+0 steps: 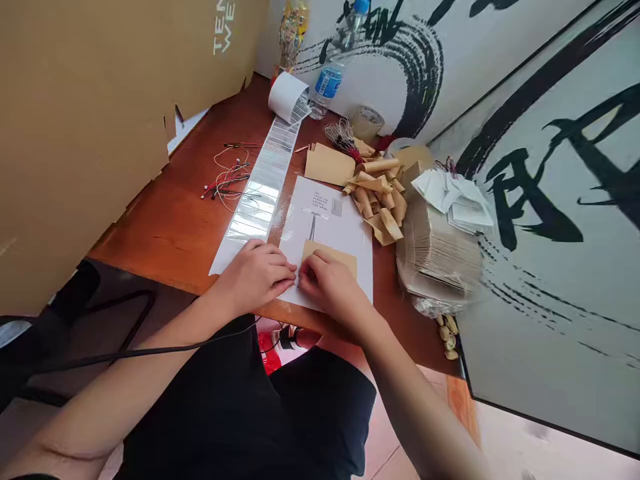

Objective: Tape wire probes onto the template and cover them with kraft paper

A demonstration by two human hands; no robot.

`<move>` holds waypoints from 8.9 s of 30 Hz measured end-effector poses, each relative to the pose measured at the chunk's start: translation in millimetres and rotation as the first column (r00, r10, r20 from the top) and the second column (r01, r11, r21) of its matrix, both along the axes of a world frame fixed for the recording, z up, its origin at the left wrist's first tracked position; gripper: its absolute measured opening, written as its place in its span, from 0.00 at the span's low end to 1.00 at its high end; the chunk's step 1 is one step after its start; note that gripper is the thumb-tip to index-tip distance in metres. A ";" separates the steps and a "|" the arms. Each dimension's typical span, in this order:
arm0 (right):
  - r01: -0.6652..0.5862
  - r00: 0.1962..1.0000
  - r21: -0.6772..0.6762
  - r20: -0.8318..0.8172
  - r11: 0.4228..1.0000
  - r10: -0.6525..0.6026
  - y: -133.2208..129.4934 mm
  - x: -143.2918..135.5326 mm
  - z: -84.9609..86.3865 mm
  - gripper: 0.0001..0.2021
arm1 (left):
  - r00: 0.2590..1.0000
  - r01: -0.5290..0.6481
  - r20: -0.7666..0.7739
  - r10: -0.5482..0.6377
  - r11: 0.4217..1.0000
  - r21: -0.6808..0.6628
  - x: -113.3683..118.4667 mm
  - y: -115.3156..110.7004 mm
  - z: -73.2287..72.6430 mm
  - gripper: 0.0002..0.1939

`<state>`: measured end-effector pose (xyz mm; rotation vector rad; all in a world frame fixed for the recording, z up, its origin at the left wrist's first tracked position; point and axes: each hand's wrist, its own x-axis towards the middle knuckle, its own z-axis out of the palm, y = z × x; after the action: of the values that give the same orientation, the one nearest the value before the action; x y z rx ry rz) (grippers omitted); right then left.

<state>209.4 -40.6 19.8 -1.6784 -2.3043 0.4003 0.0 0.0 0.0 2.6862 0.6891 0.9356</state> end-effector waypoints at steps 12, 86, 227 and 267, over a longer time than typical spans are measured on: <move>0.013 0.998 -0.034 0.061 0.999 -0.010 -2.1 -3.9 7.5 0.07 | 1.000 -0.012 -0.004 0.012 1.000 0.005 2.4 -0.1 2.3 0.09; 0.007 0.987 -0.048 0.162 0.999 0.001 1.8 -10.0 12.7 0.08 | 0.999 -0.016 -0.039 0.015 0.999 -0.039 0.7 -0.5 1.4 0.09; 0.005 0.997 -0.173 -0.071 0.985 -0.017 10.5 4.3 22.1 0.06 | 0.988 -0.022 -0.156 0.022 1.000 0.003 7.0 -4.4 16.3 0.11; 0.094 0.996 -0.106 0.011 0.990 -0.093 0.3 2.9 15.2 0.06 | 0.986 -0.011 -0.163 0.025 0.996 0.084 7.9 -5.5 16.2 0.11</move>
<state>212.3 -40.3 34.9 -1.8316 -2.2336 0.5072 7.9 -5.5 16.2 2.8592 0.7232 0.7700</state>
